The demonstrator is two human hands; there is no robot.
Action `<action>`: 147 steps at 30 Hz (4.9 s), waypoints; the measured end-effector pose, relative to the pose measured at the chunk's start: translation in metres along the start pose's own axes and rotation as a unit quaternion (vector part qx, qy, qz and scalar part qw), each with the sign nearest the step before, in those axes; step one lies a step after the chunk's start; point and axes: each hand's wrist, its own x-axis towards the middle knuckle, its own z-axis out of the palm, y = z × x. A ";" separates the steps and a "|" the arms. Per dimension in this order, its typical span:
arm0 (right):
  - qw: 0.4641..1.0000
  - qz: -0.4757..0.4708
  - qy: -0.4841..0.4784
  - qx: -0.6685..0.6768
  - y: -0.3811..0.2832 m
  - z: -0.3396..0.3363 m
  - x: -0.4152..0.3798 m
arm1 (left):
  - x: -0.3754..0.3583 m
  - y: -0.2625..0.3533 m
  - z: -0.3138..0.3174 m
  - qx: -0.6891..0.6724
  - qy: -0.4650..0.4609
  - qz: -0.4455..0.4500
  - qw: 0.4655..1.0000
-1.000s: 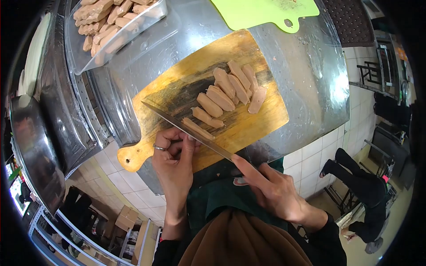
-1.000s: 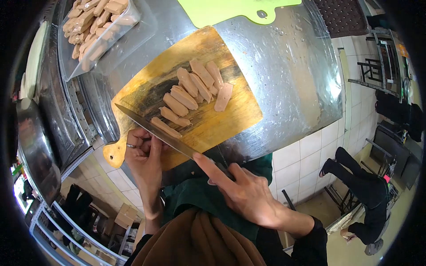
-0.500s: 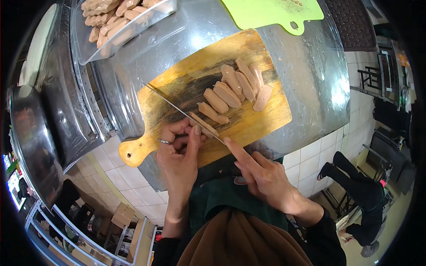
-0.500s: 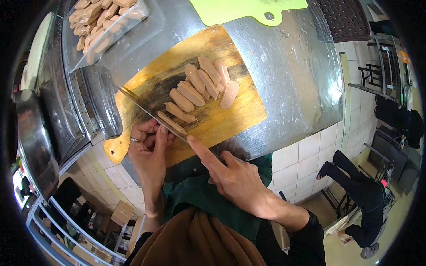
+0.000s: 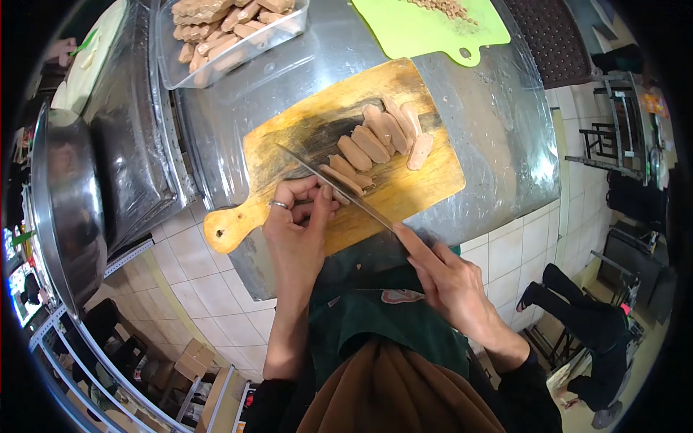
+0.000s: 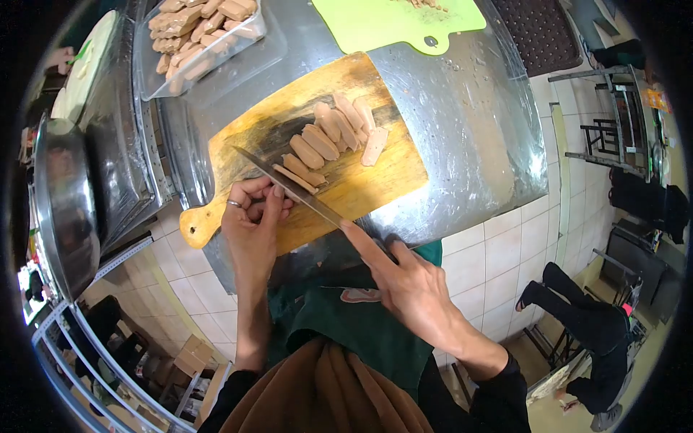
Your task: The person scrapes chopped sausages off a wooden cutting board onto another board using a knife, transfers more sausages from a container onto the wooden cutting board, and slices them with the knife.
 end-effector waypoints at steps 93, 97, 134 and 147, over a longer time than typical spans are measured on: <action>0.960 0.099 0.143 0.218 0.014 -0.022 -0.032 | 0.263 0.111 -0.005 0.685 0.143 0.376 0.608; 0.962 0.089 0.139 0.218 0.018 -0.018 -0.036 | 0.269 0.114 -0.001 0.664 0.135 0.350 0.647; 0.970 0.072 0.060 0.224 0.015 -0.012 -0.033 | 0.053 0.024 -0.035 0.318 0.067 0.228 0.918; 0.980 0.015 0.021 0.198 0.008 0.001 -0.019 | 0.014 -0.003 -0.003 0.121 -0.030 0.063 0.990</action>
